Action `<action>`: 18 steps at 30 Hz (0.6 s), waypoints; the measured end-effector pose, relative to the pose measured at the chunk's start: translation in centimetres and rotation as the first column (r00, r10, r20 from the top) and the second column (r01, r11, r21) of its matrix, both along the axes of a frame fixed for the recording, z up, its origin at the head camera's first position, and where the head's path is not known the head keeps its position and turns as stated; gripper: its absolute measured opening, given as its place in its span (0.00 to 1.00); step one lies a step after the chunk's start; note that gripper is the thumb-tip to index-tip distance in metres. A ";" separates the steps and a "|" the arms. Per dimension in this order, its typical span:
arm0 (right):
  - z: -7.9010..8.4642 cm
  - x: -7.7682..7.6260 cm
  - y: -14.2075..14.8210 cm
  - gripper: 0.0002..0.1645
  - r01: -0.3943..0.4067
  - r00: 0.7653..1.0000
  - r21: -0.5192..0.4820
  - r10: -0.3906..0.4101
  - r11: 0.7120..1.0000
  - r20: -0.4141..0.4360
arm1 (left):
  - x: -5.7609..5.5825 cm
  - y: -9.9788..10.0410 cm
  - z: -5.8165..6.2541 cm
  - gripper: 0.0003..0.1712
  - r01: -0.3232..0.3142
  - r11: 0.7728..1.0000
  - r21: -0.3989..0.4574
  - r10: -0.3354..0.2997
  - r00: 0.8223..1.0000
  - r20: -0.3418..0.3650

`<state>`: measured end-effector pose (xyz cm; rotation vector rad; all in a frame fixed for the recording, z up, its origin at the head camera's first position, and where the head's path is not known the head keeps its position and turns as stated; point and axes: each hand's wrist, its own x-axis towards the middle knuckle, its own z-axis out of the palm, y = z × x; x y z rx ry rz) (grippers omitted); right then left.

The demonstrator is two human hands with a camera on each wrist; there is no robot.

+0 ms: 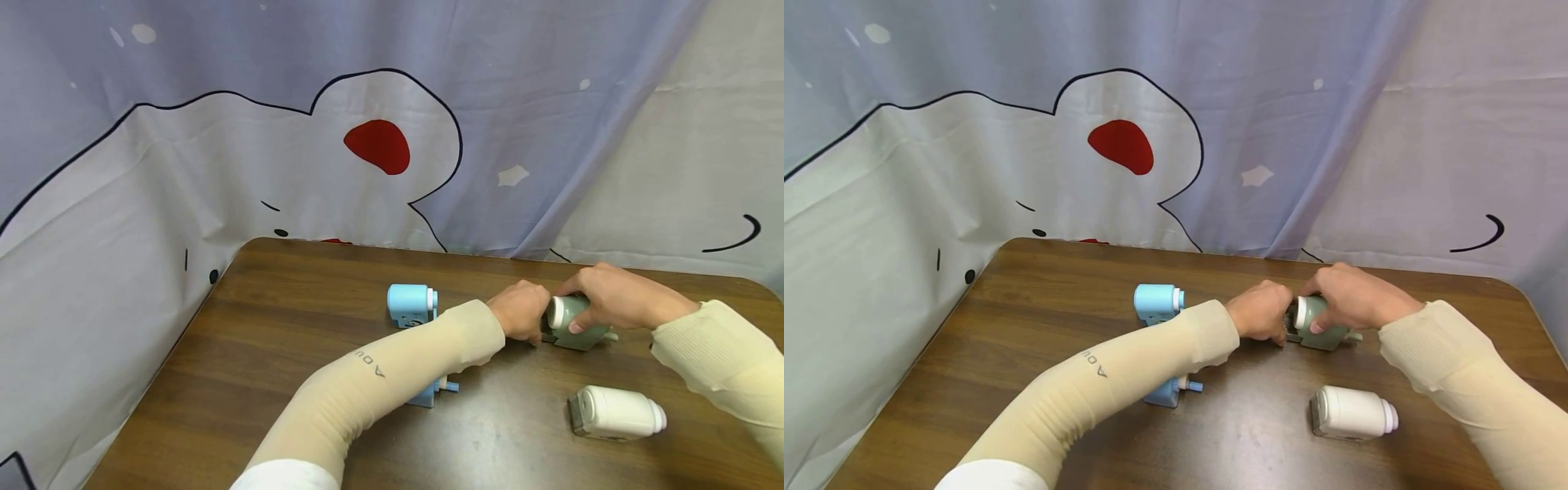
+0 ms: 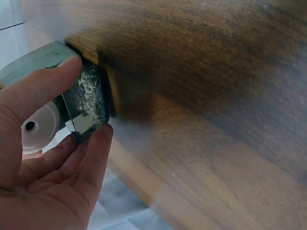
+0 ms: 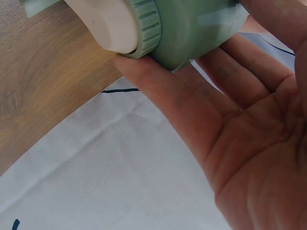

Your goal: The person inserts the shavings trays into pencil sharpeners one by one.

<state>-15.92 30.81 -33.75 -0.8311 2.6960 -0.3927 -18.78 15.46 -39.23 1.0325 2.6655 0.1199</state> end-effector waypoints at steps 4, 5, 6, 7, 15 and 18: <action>0.0 0.0 0.0 0.26 0.003 1.000 0.001 -0.003 1.000 -0.004 | 0.1 0.2 -0.1 0.21 0.017 1.000 -0.001 -0.017 1.000 -0.007; 0.0 0.0 0.0 0.26 0.005 1.000 0.002 -0.005 1.000 -0.003 | 0.1 0.3 -0.1 0.21 0.019 1.000 0.001 -0.019 1.000 -0.009; 0.0 0.0 0.0 0.26 0.006 1.000 0.002 -0.006 1.000 -0.003 | 0.1 0.3 -0.1 0.21 0.021 1.000 0.001 -0.021 1.000 -0.011; 0.0 0.0 0.0 0.25 0.007 1.000 0.004 -0.007 1.000 -0.003 | 0.1 0.4 -0.2 0.21 0.020 1.000 0.005 -0.020 1.000 -0.010; -0.1 0.0 0.1 0.23 0.002 1.000 0.011 -0.001 1.000 -0.011 | 0.1 0.6 -0.3 0.20 0.006 0.999 0.038 -0.006 1.000 -0.005; -0.1 -0.1 0.1 0.22 -0.006 1.000 0.007 0.006 1.000 -0.014 | 0.1 0.6 -0.4 0.20 -0.004 0.998 0.055 0.004 1.000 0.001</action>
